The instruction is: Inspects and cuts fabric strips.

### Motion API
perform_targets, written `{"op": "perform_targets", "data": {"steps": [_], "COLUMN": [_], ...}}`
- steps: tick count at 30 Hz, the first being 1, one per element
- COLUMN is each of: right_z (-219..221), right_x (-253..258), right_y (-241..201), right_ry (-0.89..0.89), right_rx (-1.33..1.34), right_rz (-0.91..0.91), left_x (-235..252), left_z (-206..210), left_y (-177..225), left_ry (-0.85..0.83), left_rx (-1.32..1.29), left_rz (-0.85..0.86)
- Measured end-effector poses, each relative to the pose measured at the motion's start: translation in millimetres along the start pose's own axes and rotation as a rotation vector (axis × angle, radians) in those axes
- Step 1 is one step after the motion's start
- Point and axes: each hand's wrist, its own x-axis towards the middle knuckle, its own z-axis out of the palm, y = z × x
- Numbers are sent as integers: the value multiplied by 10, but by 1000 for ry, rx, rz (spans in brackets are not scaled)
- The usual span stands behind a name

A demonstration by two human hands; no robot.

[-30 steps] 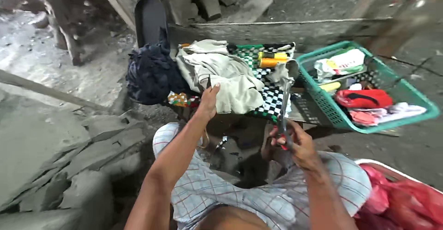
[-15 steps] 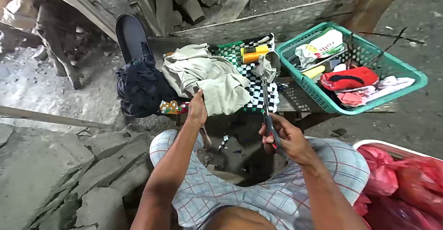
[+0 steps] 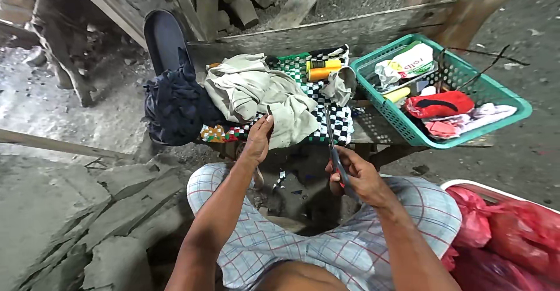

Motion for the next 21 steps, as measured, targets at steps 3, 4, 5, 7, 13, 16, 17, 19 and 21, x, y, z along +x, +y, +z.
{"op": "perform_targets", "data": {"steps": [3,4,5,7,13,16,17,19,21], "right_z": [-4,-28,-67,-187,-418,-401,-389,-357,-314], "right_x": [46,88,136,244,645,828,886,1006,1112], "right_y": [-32,-62,-103,-228,-672,-756,-774,-802,-770], "right_ry": [48,65,78,68,85,94,94,99,124], "right_rx": [-172,-275,-370,-540,-1029,-1143,-1177,-1226,-1255], "right_rz": [129,174,209,262,345,385,390,386,353], "left_x": [-12,0,16,38,85,121,149,253,357], "left_z": [22,25,22,5,-43,-81,-106,-216,-373], "left_y": [-23,-41,-64,-105,-45,104,164,352,630], "left_ry": [76,97,107,94,71,72,85,140,218], "left_rx": [35,32,20,-2,49,126,131,50,-104], "left_rz": [-58,-65,-63,-44,-80,-115,-78,67,244]}}
